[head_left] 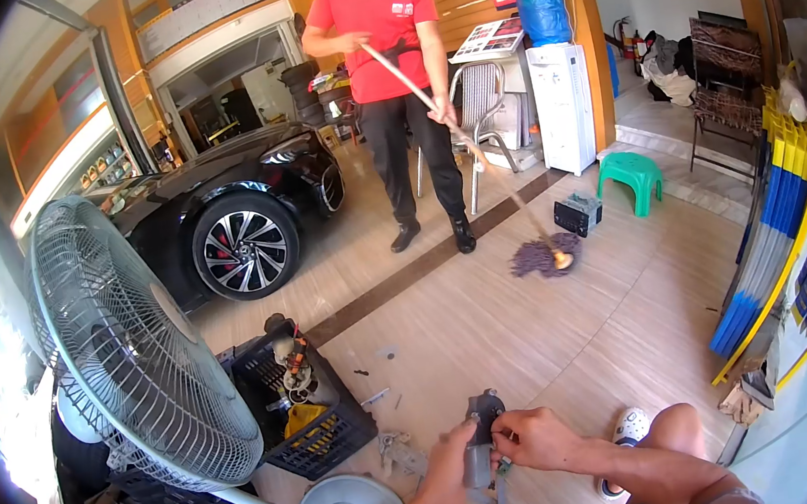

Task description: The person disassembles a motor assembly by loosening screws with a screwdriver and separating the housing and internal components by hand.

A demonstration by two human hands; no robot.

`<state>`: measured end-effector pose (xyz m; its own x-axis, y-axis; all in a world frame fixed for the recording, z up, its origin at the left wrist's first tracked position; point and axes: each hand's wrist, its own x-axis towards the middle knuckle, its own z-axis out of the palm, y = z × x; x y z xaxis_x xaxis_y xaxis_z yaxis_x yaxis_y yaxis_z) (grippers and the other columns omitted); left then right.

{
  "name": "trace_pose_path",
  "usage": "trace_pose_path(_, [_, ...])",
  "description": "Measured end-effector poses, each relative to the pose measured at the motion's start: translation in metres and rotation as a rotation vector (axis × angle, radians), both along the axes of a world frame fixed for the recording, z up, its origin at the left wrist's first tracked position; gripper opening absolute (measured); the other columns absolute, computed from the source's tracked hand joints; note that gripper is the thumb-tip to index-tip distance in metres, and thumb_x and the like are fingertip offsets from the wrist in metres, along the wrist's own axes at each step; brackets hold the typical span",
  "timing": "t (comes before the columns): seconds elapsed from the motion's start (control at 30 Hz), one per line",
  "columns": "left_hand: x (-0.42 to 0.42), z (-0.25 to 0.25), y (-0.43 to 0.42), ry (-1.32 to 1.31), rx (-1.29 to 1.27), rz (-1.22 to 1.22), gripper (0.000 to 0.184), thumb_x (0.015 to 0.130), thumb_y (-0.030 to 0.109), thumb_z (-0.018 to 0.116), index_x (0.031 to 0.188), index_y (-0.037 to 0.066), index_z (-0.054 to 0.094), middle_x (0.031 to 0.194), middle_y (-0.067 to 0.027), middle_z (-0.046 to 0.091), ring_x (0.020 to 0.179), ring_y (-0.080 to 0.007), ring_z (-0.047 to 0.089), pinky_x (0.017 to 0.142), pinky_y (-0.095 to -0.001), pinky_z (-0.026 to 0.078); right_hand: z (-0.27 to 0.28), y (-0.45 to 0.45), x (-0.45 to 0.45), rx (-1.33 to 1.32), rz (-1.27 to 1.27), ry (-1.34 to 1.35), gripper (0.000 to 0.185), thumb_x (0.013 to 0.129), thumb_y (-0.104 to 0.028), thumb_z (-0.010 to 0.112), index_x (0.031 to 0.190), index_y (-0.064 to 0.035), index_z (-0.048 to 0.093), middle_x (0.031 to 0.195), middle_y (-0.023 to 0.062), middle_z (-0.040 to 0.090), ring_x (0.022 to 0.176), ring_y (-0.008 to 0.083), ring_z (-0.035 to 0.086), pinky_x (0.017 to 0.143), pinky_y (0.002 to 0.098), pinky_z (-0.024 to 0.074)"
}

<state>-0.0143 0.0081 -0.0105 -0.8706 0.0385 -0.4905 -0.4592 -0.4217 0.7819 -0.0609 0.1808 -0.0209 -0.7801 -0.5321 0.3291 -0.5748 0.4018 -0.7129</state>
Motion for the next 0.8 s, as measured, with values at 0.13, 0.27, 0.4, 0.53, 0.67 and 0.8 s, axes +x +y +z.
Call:
trace_pose_path(0.13, [-0.0005,-0.0017,-0.0004,0.035,-0.02,-0.012,0.036,0.098,0.032,0.051,0.116,0.002,0.06,0.098,-0.0109,0.068,0.082,-0.0209,0.067,0.074,-0.0339,0.055,0.0033,0.0001,0.0004,-0.013,0.005,-0.006,0.013,0.085,-0.012,0.063,0.092,-0.0019,0.066,0.081,0.015,0.071,0.07,0.0312,0.07,0.066,0.0391,0.0576])
trace_pose_path(0.27, [0.0003,-0.0036,-0.0028,0.062,-0.01,-0.02,0.038,0.097,0.031,0.054,0.117,-0.001,0.06,0.099,-0.012,0.068,0.082,-0.0217,0.068,0.074,-0.0342,0.055,0.0049,-0.0005,0.0012,-0.023,0.001,-0.004,0.012,0.085,-0.012,0.063,0.092,-0.0019,0.066,0.082,0.0151,0.07,0.07,0.0314,0.07,0.066,0.0391,0.0575])
trace_pose_path(0.4, [0.001,-0.003,-0.0022,0.059,-0.03,-0.012,0.04,0.096,0.031,0.056,0.116,-0.003,0.06,0.1,-0.0132,0.068,0.081,-0.0223,0.068,0.073,-0.0343,0.055,-0.0006,-0.0011,-0.0003,-0.011,-0.002,0.023,0.012,0.085,-0.012,0.063,0.092,-0.002,0.066,0.082,0.015,0.07,0.072,0.0315,0.07,0.066,0.0392,0.0573])
trace_pose_path(0.53, [0.0029,0.0017,0.0014,0.046,0.012,0.028,0.035,0.095,0.029,0.06,0.111,-0.002,0.062,0.09,-0.0108,0.068,0.075,-0.0185,0.067,0.066,-0.0312,0.055,0.0018,-0.0016,0.0025,-0.042,0.0,-0.006,0.008,0.084,-0.01,0.062,0.087,-0.0024,0.062,0.079,0.0162,0.067,0.073,0.0364,0.067,0.067,0.0445,0.055])
trace_pose_path(0.67, [0.0041,-0.0035,0.0007,0.067,0.043,0.05,0.033,0.093,0.027,0.062,0.11,-0.001,0.062,0.089,-0.0103,0.068,0.075,-0.0185,0.067,0.067,-0.0314,0.055,0.0016,-0.0015,0.0029,-0.03,-0.003,-0.004,0.01,0.084,-0.012,0.063,0.088,-0.0027,0.062,0.081,0.0167,0.067,0.074,0.037,0.067,0.067,0.0451,0.0547])
trace_pose_path(0.8, [0.006,0.0053,0.0051,0.112,0.027,0.101,0.032,0.092,0.026,0.065,0.11,0.0,0.063,0.09,-0.0096,0.068,0.075,-0.018,0.067,0.067,-0.0317,0.055,0.0016,-0.0011,0.0005,-0.083,-0.004,-0.029,0.012,0.086,-0.014,0.063,0.092,-0.0036,0.065,0.082,0.0172,0.069,0.073,0.0369,0.068,0.068,0.0447,0.0552])
